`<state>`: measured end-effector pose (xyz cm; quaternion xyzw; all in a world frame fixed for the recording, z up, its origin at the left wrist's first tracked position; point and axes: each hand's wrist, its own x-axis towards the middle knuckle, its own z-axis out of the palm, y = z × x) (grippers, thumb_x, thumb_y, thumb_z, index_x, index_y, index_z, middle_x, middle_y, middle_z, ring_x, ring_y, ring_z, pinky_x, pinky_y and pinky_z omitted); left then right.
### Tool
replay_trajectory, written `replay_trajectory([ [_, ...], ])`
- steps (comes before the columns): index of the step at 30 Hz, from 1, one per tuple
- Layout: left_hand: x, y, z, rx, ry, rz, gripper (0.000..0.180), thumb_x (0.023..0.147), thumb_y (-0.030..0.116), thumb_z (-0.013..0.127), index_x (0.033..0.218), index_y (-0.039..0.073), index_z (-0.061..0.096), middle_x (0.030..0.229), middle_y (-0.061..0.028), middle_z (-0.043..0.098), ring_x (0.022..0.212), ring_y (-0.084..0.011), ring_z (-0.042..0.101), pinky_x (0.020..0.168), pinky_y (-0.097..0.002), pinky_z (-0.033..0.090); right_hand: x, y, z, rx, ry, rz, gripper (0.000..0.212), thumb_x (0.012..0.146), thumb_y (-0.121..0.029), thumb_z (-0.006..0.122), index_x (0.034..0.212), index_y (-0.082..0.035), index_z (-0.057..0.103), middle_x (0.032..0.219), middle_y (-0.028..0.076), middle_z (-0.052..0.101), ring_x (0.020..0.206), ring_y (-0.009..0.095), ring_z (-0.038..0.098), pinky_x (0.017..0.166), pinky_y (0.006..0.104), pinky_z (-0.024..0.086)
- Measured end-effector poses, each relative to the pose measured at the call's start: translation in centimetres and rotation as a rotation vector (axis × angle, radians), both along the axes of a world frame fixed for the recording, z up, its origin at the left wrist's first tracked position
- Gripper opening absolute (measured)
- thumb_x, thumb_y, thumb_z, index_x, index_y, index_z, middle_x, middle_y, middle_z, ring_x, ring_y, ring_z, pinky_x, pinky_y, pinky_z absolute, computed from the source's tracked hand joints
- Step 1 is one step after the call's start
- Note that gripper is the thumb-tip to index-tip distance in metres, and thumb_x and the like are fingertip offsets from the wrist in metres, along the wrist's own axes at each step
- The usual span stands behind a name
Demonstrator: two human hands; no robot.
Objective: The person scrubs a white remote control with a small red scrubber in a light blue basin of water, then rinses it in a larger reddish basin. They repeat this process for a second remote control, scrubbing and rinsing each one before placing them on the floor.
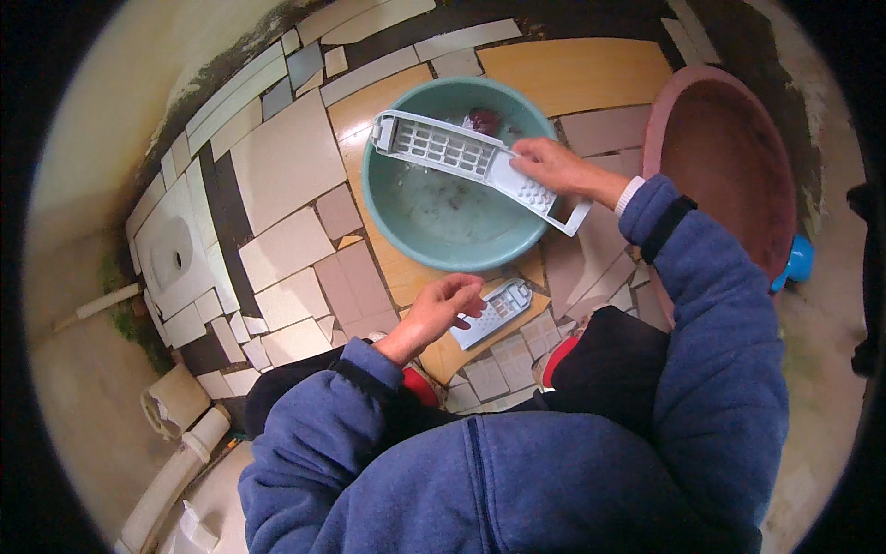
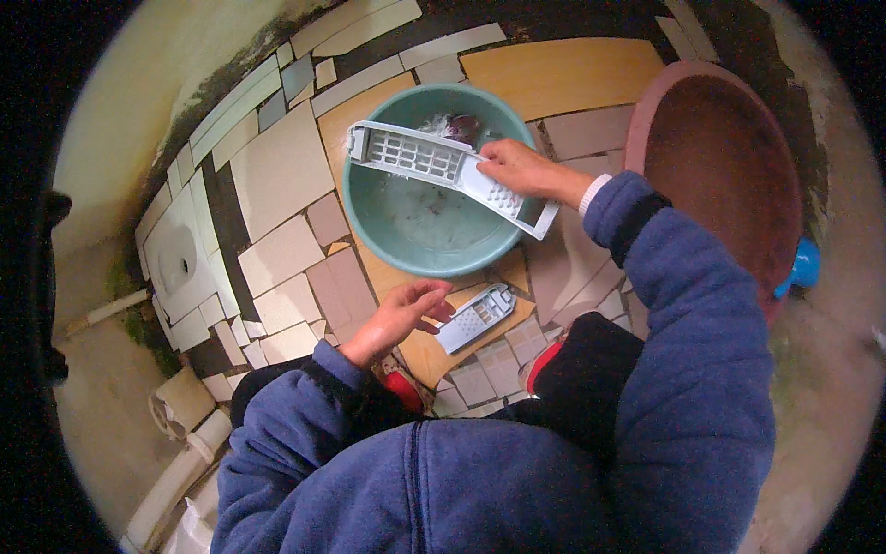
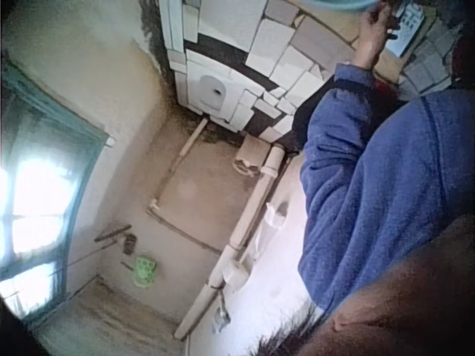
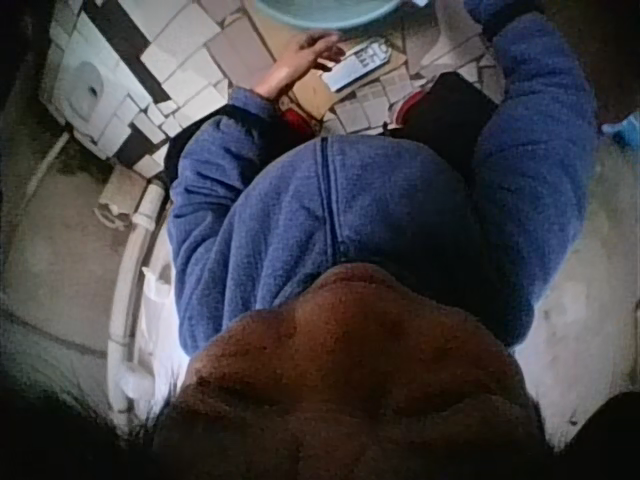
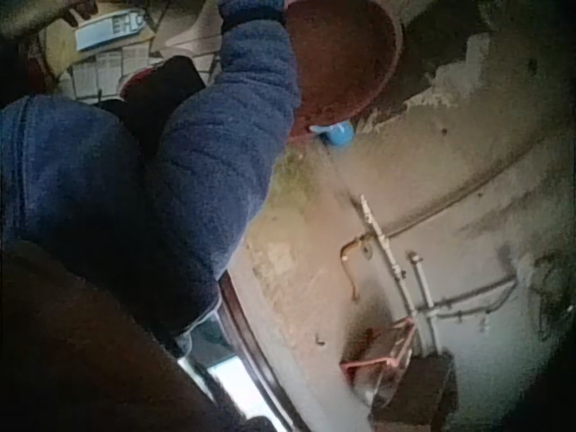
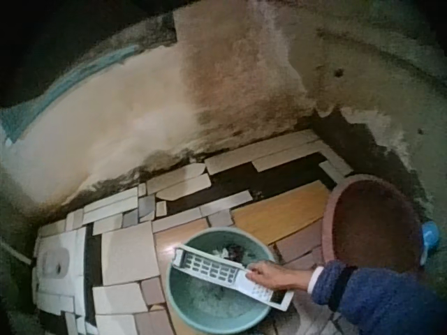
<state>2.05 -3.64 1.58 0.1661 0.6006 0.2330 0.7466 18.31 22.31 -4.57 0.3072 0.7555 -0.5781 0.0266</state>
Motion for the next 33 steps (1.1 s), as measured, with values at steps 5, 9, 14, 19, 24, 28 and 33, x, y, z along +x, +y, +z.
replay_trajectory([
  [5,0.3,0.8,0.7,0.003,0.003,0.021,0.045,0.096,0.036,0.054,0.124,0.001,0.054,0.104,-0.0121,0.066,0.096,-0.0189,0.063,0.079,-0.0323,0.052,4.2,1.0,0.6,-0.018,0.136,-0.268,0.025,0.092,-0.023,0.056,0.096,0.001,0.061,0.079,0.007,0.065,0.074,0.012,0.06,0.065,0.0322,0.048],
  [9,0.6,2.0,0.9,-0.012,-0.002,0.001,0.04,0.097,0.032,0.052,0.124,0.002,0.052,0.104,-0.0122,0.066,0.096,-0.0198,0.064,0.079,-0.033,0.052,14.1,5.4,1.1,0.12,0.29,-0.729,0.02,0.095,-0.018,0.057,0.101,0.0,0.061,0.086,0.004,0.066,0.073,0.012,0.06,0.065,0.0279,0.05],
  [14,1.2,3.0,0.2,-0.057,-0.013,-0.019,0.036,0.097,0.031,0.053,0.121,0.005,0.055,0.101,-0.0112,0.066,0.094,-0.0199,0.064,0.077,-0.0326,0.052,31.3,7.6,-0.3,0.367,-0.083,-1.257,0.028,0.095,-0.025,0.055,0.099,0.002,0.062,0.081,0.009,0.067,0.07,0.015,0.06,0.065,0.0321,0.047],
  [19,2.0,3.8,-0.7,-0.085,0.032,-0.011,0.035,0.097,0.031,0.053,0.12,0.004,0.056,0.099,-0.0111,0.067,0.091,-0.0195,0.065,0.077,-0.032,0.052,42.8,2.6,-10.0,0.423,-0.614,-1.341,0.028,0.091,-0.027,0.057,0.094,0.0,0.062,0.076,0.01,0.063,0.07,0.02,0.058,0.066,0.0363,0.046],
  [24,2.9,4.9,-1.7,-0.129,0.051,-0.013,0.037,0.096,0.033,0.054,0.118,0.004,0.057,0.098,-0.0112,0.067,0.089,-0.0189,0.065,0.076,-0.0316,0.053,43.3,0.1,-15.5,0.531,-0.793,-1.452,0.026,0.086,-0.023,0.056,0.087,0.0,0.068,0.088,0.021,0.066,0.086,0.04,0.064,0.073,0.0458,0.049],
  [28,3.8,5.9,-2.4,-0.141,0.054,-0.045,0.037,0.096,0.033,0.054,0.119,0.003,0.056,0.097,-0.0107,0.067,0.089,-0.0193,0.065,0.076,-0.032,0.053,39.6,1.1,-15.8,0.68,-0.943,-0.789,0.019,0.085,-0.015,0.054,0.095,-0.005,0.066,0.094,0.016,0.066,0.093,0.032,0.062,0.075,0.0423,0.05],
  [33,4.2,6.6,-2.4,-0.123,0.02,-0.028,0.037,0.096,0.032,0.055,0.119,0.003,0.056,0.095,-0.01,0.067,0.089,-0.0184,0.065,0.076,-0.0325,0.053,41.1,3.0,-15.5,0.016,-0.404,-1.472,0.032,0.093,-0.025,0.054,0.119,-0.006,0.055,0.112,0.013,0.06,0.097,0.024,0.059,0.078,0.0436,0.05],
])
